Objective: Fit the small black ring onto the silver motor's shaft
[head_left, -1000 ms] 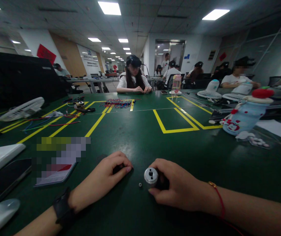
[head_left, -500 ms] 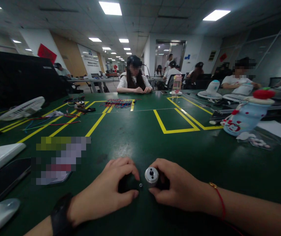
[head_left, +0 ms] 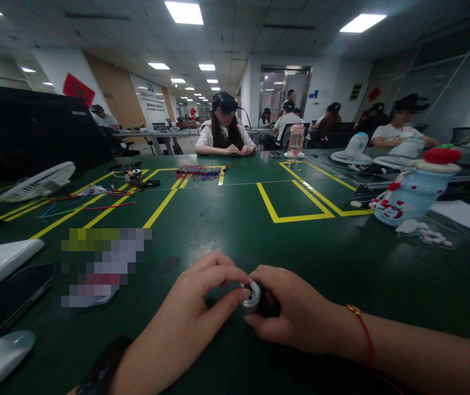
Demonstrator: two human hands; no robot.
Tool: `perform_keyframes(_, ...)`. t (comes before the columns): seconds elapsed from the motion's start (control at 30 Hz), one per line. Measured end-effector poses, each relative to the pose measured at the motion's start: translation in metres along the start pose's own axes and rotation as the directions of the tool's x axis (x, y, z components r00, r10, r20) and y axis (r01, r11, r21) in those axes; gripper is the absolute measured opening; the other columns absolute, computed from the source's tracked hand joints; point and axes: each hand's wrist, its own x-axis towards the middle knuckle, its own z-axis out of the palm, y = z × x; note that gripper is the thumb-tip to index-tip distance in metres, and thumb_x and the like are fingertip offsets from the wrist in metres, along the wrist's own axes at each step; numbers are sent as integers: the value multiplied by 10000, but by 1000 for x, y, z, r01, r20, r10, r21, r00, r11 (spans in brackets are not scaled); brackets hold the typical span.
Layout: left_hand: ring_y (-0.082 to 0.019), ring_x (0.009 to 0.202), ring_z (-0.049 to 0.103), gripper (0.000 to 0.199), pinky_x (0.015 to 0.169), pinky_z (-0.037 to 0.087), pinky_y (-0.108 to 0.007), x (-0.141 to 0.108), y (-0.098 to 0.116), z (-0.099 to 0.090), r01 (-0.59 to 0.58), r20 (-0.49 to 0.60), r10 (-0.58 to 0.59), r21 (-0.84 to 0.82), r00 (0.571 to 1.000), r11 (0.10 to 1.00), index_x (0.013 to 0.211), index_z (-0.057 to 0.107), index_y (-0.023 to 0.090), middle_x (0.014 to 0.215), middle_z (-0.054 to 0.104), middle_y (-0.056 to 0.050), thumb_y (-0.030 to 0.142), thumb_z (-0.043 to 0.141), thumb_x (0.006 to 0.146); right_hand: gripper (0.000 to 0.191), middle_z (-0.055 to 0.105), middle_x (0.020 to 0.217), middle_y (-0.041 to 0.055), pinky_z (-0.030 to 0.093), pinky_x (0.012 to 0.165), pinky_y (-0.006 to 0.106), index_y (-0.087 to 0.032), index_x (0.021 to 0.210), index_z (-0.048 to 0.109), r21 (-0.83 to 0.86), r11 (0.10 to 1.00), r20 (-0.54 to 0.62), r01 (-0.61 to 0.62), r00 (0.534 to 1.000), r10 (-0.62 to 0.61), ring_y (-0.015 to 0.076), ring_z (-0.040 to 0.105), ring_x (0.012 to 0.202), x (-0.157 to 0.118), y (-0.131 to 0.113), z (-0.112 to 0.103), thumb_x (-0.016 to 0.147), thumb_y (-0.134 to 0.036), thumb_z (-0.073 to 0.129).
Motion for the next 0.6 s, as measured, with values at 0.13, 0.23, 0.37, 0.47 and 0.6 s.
perform_keyframes(0.13, -173, 874, 576, 178, 764, 469, -282, -3, 4, 4, -1, 28, 1, -20, 1000, 1000, 976, 671, 264, 934, 606, -12, 174, 535, 904, 176, 540, 777, -11, 344, 548, 237, -183, 875, 539, 1, 1000, 14, -4, 1000, 4, 122, 456, 627, 0, 1, 1, 737, -220, 642)
perform_keyframes(0.23, -175, 908, 569, 198, 809, 460, -296, -6, 1, 5, 9, 39, -7, -52, 999, 999, 1027, 655, 273, 968, 596, -12, 185, 528, 904, 170, 543, 780, -8, 345, 549, 239, -180, 871, 549, -1, 1000, 25, -14, 1000, 14, 125, 456, 631, 0, 1, 0, 733, -216, 642)
perform_keyframes(0.37, -171, 800, 571, 204, 726, 469, -295, -8, -16, 2, 158, 12, -158, -96, 987, 983, 1094, 605, 254, 935, 601, -11, 285, 530, 906, 258, 575, 838, 1, 364, 578, 245, -181, 959, 569, 34, 999, 18, -14, 1000, 13, 127, 478, 657, -1, 0, -2, 721, -209, 666)
perform_keyframes(0.47, -173, 739, 572, 200, 653, 454, -276, -5, -33, -3, 269, 72, -263, -89, 962, 959, 1002, 616, 207, 801, 610, -1, 331, 477, 928, 290, 594, 866, 6, 375, 597, 248, -187, 997, 578, 63, 997, 17, -33, 999, 32, 131, 496, 672, -2, 0, -2, 721, -192, 669)
perform_keyframes(0.6, -167, 740, 576, 216, 652, 444, -265, 0, -46, -10, 283, 92, -275, -87, 957, 955, 932, 623, 187, 807, 625, 0, 344, 475, 927, 279, 606, 883, 18, 383, 601, 248, -183, 983, 585, 80, 996, 20, -51, 999, 49, 140, 511, 696, -3, 0, -3, 718, -188, 672)
